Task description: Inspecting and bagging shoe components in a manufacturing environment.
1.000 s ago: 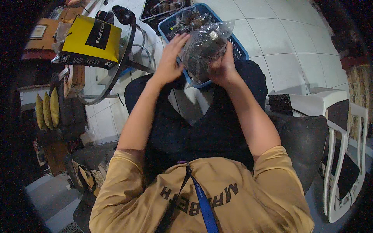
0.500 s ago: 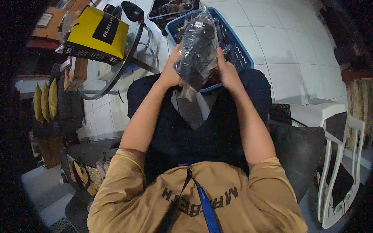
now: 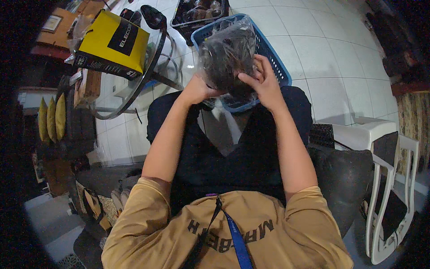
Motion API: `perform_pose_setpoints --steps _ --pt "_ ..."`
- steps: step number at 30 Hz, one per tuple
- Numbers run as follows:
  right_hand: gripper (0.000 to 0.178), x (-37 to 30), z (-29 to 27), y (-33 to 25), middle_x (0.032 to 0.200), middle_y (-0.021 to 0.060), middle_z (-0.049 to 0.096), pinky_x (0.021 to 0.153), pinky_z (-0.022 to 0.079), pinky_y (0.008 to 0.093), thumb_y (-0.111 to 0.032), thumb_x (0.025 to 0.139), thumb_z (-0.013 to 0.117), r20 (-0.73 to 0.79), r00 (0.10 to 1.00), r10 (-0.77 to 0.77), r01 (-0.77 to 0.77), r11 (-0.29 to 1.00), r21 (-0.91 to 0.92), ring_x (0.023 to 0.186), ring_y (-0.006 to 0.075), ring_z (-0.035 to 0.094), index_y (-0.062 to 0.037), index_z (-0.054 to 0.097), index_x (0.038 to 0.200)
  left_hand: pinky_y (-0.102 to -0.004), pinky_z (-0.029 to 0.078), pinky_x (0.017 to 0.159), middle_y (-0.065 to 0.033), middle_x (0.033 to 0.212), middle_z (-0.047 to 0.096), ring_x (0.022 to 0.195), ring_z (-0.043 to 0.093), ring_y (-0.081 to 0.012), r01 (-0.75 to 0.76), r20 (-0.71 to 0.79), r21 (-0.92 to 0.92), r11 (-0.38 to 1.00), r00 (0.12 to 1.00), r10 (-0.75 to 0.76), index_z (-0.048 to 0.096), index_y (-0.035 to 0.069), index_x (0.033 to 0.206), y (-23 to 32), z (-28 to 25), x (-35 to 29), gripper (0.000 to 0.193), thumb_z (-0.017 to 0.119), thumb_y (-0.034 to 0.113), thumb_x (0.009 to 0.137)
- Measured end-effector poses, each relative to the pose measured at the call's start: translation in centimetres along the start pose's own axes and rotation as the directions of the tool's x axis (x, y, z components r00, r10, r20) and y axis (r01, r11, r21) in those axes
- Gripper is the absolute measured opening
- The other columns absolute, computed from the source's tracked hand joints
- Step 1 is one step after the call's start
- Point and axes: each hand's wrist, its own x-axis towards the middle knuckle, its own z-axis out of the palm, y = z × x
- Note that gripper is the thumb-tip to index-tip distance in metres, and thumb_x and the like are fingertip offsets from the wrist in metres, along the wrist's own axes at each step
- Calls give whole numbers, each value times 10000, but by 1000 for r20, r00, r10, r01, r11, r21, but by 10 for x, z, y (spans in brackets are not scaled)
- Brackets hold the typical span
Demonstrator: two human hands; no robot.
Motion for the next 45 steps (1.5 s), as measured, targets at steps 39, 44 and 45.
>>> perform_pose_setpoints --steps 39,44,45 --pt "845 12 -5 16 1248 146 519 928 475 345 -168 751 800 -401 909 115 25 945 327 1101 239 568 -19 281 1401 -325 382 1042 -123 1308 553 1209 516 -207 135 -9 -259 956 990 -142 369 24 1418 10 48 4 807 810 268 787" --pt "624 8 -13 14 1182 83 546 934 450 311 -99 804 745 -560 828 -27 316 848 425 1087 195 547 -57 390 1316 -297 424 966 -87 1274 570 1137 540 -140 471 323 -340 814 872 -369 393 25 1403 2 45 -2 575 658 227 934" --pt "539 5 -13 12 1159 57 560 945 438 312 -128 822 730 -559 829 -18 327 827 458 1098 180 535 -61 442 1273 -297 424 966 -87 1274 570 1137 540 -140 470 320 -339 815 872 -370 393 25 1403 -1 43 0 575 658 227 934"
